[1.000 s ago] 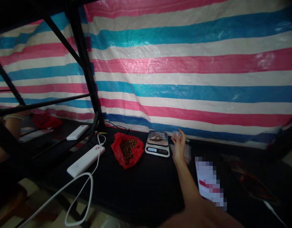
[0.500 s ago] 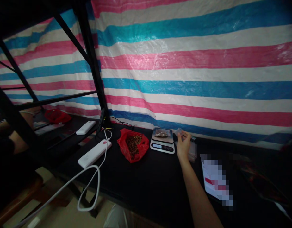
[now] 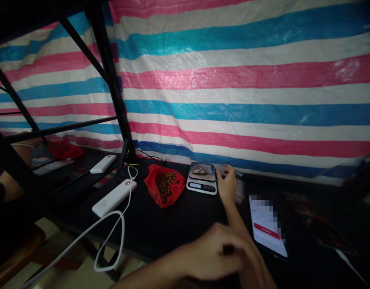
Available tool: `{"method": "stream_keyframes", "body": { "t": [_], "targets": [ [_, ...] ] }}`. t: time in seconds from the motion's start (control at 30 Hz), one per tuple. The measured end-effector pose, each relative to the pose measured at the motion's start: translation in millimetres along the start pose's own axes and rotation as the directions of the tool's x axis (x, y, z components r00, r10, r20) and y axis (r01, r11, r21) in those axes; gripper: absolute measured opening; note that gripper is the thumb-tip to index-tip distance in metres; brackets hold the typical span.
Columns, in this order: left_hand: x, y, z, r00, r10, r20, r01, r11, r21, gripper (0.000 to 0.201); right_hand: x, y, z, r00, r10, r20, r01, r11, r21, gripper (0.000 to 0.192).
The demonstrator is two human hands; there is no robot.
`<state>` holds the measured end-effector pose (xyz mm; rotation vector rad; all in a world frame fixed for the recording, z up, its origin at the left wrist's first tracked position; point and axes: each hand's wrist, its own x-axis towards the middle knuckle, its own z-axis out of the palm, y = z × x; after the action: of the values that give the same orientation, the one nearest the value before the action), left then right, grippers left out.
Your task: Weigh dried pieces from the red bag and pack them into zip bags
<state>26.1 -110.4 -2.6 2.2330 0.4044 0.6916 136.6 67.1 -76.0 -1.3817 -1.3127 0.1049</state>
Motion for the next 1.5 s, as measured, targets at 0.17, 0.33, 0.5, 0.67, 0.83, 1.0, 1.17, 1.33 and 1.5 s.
{"method": "stream_keyframes", "body": {
  "t": [0.17, 0.33, 0.5, 0.67, 0.83, 1.0, 1.17, 1.33, 1.5],
  "targets": [
    [25, -91, -57.0, 0.812, -0.054, -0.581, 0.310, 0.884, 0.350, 0.021, 1, 3, -6, 1.000, 0.021, -0.022, -0.026, 0.970, -0.243, 0.052],
    [49, -171, -91.8, 0.788, -0.133, -0.601, 0.533, 0.636, 0.558, 0.055, 2, 0, -17, 0.995, -0.006, -0.099, -0.033, 0.922, -0.386, 0.040],
    [56, -195, -96.0, 0.850, -0.181, -0.495, 0.509, 0.523, 0.684, 0.038, 13, 6, -40, 0.985, -0.044, -0.169, -0.062, 0.818, -0.572, 0.038],
    [51, -189, -94.6, 0.795, -0.083, -0.601, 0.506, 0.635, 0.583, 0.028, 18, 40, -59, 0.977, 0.028, -0.210, -0.164, 0.730, -0.664, 0.036],
    [40, -180, -93.5, 0.623, -0.045, -0.781, 0.407, 0.871, 0.274, 0.036, 17, 54, -61, 0.975, 0.020, -0.220, -0.163, 0.735, -0.658, 0.036],
    [27, -164, -90.1, 0.544, -0.153, -0.825, 0.271, 0.962, 0.000, 0.038, 21, 20, -49, 0.986, -0.067, -0.155, -0.009, 0.897, -0.442, 0.036],
    [16, -156, -80.2, 0.502, -0.182, -0.845, 0.271, 0.962, -0.047, 0.039, 9, -16, -17, 0.907, -0.128, 0.401, 0.119, 0.992, 0.048, 0.032],
    [11, -161, -75.2, 0.422, -0.160, -0.893, 0.283, 0.958, -0.038, 0.033, -10, -20, 14, 0.872, -0.089, 0.481, -0.024, 0.974, 0.224, 0.030],
    [10, -161, -74.9, 0.364, -0.177, -0.914, 0.299, 0.952, -0.066, 0.030, -12, -18, 20, 0.899, -0.046, 0.435, -0.163, 0.888, 0.431, 0.030]
  ]
}}
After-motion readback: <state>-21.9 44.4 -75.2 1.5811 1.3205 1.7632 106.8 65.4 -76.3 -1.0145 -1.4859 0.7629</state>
